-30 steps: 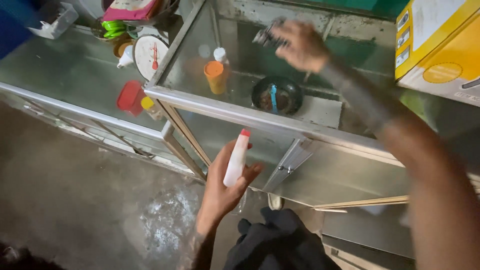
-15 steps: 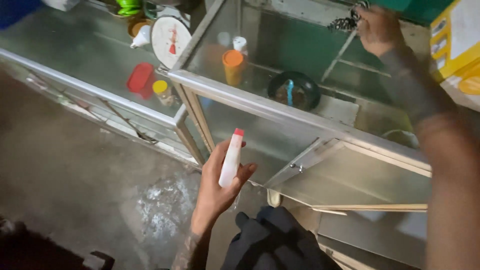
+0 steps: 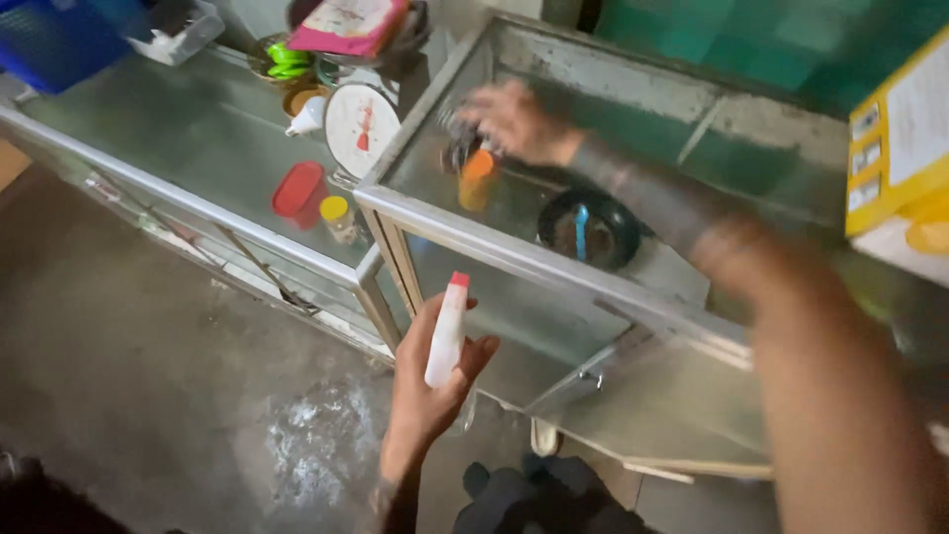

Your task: The person cleans a glass display cabinet and a nearby countertop. They spray a cleaning solution onto the glass and wipe it with a patterned cloth, then switch to a pink cloth to wipe the countertop surface.

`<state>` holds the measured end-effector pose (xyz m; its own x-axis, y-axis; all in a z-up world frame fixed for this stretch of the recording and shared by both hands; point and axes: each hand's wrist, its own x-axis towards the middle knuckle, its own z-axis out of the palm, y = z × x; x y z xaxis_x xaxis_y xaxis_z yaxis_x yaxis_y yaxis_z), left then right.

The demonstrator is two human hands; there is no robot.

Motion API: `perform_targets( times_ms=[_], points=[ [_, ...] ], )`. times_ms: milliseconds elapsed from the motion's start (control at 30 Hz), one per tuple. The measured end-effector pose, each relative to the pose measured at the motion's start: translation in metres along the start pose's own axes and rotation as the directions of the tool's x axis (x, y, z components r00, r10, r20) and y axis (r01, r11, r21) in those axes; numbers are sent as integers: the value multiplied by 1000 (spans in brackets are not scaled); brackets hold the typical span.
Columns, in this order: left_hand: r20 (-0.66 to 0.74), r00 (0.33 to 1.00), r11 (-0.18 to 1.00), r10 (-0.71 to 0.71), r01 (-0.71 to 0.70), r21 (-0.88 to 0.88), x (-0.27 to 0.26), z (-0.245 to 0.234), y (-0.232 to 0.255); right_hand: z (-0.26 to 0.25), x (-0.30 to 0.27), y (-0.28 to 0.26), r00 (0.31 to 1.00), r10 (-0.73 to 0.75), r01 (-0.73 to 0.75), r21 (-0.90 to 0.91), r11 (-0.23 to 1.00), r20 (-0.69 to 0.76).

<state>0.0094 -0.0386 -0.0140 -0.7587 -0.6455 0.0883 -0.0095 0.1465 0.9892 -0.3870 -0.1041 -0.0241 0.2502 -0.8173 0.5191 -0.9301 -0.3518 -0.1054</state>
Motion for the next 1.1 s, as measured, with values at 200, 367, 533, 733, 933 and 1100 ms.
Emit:
perform_targets(
  times_ms=[200,367,533,733,933,1100],
  points=[
    [-148,988,999,-50,52,12,-20,-12,-17,48,-9,201,934,358,-249,-740,625,-12],
    [-303,951,991,-54,87,97,-34,-21,-16,34,64,15,854,519,-486,-406,774,-34],
    [-303,948,994,-97,105,10,-24,-6,-7,52,46,-88,986,-116,113,29,993,120],
    [-314,946,992,-77,105,73,-14,16,-17,15,64,28,976,172,-146,-185,972,131],
    [-328,929,980,-173,197,40,-24,35,-25,32,35,196,780,626,-598,-314,738,-14],
    [-322,947,998,3,18,63,-36,54,-7,26,9,59,973,224,-194,-331,923,53]
  ],
)
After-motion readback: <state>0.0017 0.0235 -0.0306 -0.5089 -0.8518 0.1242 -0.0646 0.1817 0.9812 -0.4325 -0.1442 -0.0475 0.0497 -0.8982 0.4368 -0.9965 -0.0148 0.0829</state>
